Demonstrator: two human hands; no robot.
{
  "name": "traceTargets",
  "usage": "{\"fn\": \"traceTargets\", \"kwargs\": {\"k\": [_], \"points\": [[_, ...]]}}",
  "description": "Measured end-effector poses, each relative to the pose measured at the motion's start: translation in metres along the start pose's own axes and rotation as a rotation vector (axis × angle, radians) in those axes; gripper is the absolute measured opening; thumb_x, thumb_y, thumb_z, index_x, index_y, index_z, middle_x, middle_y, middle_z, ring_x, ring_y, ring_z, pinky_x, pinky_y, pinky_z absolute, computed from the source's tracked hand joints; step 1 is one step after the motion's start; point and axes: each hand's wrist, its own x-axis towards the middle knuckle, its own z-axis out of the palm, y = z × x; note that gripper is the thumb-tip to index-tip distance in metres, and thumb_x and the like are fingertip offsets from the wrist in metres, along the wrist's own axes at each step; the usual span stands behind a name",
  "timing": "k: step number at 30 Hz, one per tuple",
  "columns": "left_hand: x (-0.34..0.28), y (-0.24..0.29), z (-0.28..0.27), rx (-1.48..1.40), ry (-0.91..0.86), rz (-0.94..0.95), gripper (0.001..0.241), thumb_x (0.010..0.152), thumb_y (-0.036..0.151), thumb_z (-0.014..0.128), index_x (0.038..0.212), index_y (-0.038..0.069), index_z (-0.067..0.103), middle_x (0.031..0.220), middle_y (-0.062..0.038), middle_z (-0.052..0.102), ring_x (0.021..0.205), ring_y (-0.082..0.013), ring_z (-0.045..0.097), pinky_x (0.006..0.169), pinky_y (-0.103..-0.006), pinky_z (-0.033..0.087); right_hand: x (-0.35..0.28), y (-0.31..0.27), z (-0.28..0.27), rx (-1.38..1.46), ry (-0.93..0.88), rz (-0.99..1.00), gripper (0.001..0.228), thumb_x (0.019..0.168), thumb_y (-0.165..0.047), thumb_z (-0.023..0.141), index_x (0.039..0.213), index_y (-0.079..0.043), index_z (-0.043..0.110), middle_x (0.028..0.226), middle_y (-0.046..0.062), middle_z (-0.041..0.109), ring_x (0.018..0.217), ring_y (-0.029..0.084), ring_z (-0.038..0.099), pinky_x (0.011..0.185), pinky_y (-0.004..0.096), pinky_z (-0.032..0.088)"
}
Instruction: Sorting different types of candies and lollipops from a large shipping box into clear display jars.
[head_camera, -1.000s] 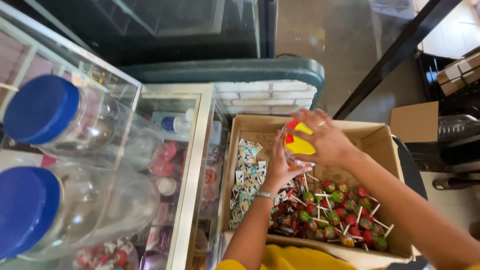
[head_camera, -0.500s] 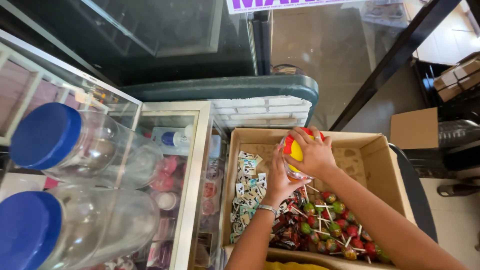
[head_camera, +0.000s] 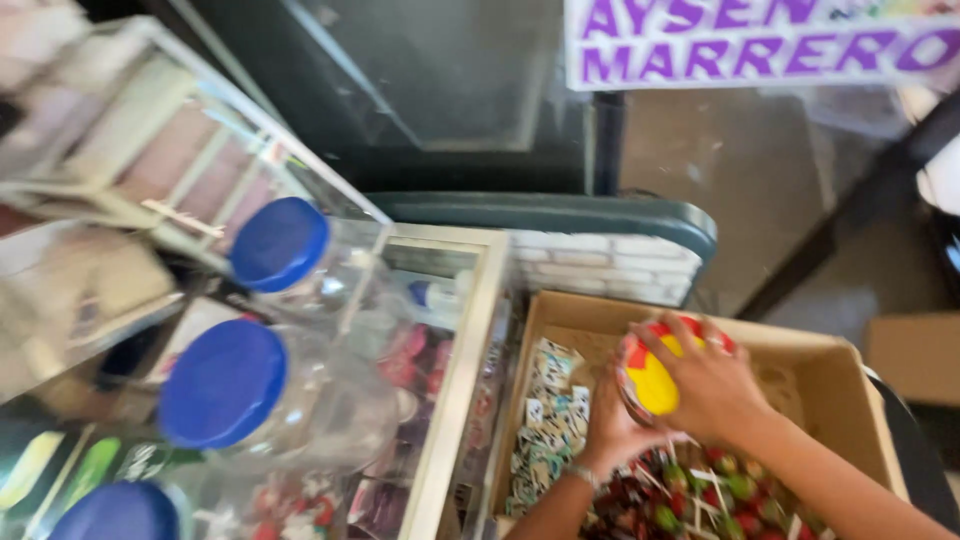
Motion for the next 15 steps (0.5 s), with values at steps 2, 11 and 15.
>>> {"fn": "traceTargets", "kwargs": {"k": [2, 11, 15], "points": [[0.0, 0.03, -0.025, 0.001, 0.084, 0.032, 0.135, 0.062, 0.05, 0.098, 0.165, -0.001, 0.028, 0.165, -0.021, 0.041, 0.154, -0.0433, 0.041, 0.133, -0.0526, 0.03, -0.017, -0.002, -0.034, -0.005, 0.105, -0.067, 0.121, 0.052, -0.063, 0.09, 0.156, -0.036, 0.035, 0.158, 0.006, 0.033, 0.14, 0.041, 0.037, 0.105, 0.058, 0.045], [0.05, 0.101, -0.156, 0.271, 0.707, 0.165, 0.106, 0.081, 0.031, 0.091, 0.165, 0.002, 0.033, 0.162, -0.024, 0.035, 0.148, -0.0442, 0.044, 0.125, -0.0501, 0.041, 0.007, -0.043, -0.142, -0.066, 0.753, -0.47, 0.134, 0.018, -0.048, 0.09, 0.147, -0.034, 0.054, 0.149, 0.005, 0.051, 0.137, 0.037, 0.05, 0.113, 0.047, 0.049], [0.078, 0.084, -0.182, 0.192, 0.897, 0.026, 0.087, 0.087, 0.015, 0.08, 0.164, 0.003, 0.041, 0.154, -0.021, 0.04, 0.142, -0.0396, 0.051, 0.119, -0.0466, 0.048, 0.07, -0.083, -0.161, 0.167, 0.936, -0.621, 0.129, 0.033, -0.048, 0.087, 0.155, -0.027, 0.05, 0.158, 0.013, 0.046, 0.132, 0.038, 0.048, 0.109, 0.049, 0.047]]}}
